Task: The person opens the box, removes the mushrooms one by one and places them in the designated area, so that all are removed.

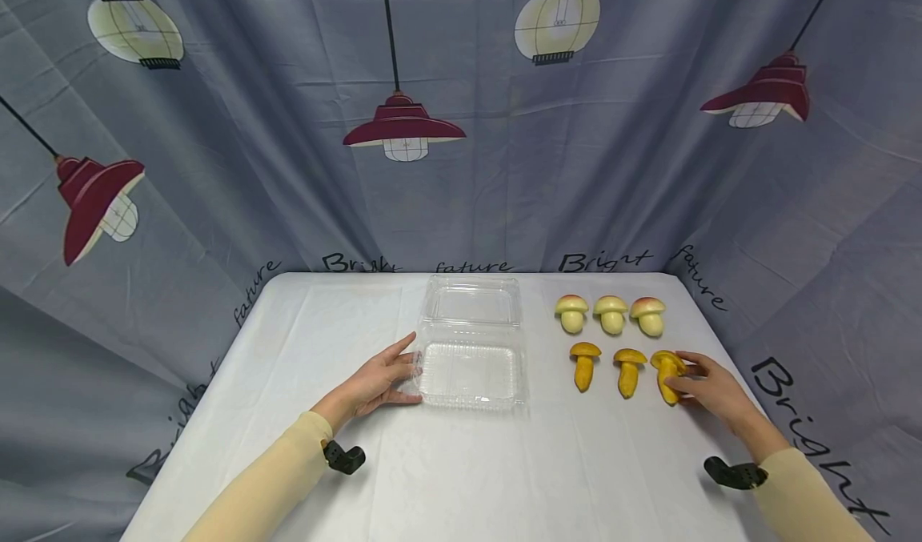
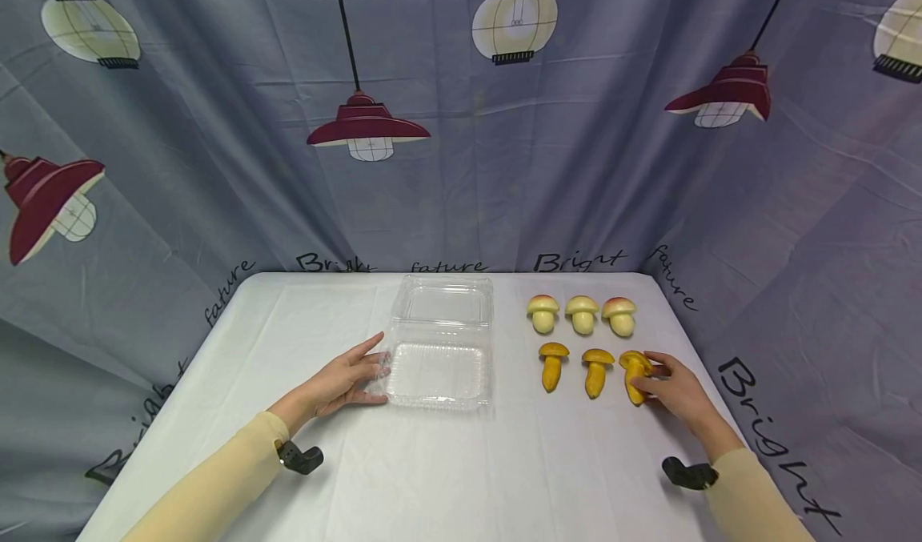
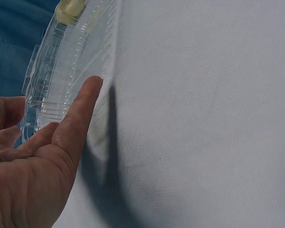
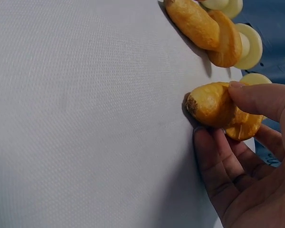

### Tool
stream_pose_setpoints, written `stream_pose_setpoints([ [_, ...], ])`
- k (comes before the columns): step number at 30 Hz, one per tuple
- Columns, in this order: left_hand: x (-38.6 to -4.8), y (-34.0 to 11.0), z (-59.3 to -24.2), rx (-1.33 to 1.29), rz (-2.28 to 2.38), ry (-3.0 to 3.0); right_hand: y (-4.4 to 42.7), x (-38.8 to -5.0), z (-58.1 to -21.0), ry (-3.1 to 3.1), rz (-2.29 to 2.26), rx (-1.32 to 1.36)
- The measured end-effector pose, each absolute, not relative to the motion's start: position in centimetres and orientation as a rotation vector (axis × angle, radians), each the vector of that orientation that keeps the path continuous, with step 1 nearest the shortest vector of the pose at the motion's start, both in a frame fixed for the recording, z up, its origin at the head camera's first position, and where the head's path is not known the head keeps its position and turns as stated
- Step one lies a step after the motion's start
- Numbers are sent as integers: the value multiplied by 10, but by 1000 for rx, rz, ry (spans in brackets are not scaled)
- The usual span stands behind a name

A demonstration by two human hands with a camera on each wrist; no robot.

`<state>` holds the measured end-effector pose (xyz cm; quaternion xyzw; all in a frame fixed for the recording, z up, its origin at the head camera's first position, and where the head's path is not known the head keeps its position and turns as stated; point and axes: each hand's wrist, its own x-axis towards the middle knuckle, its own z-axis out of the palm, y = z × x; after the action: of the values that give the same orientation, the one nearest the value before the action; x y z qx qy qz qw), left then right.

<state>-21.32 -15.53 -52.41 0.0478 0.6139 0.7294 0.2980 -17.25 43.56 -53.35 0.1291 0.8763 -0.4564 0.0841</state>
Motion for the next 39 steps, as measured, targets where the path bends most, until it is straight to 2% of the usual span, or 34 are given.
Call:
stream_pose_setpoints([
  [21,-213,-153,-523,91,1917,1688,446,-162,-531,2688,-1356,362],
  [39,-214,-154,-522,97,1877,1749,448,-157,-509,2869,-1305,407],
])
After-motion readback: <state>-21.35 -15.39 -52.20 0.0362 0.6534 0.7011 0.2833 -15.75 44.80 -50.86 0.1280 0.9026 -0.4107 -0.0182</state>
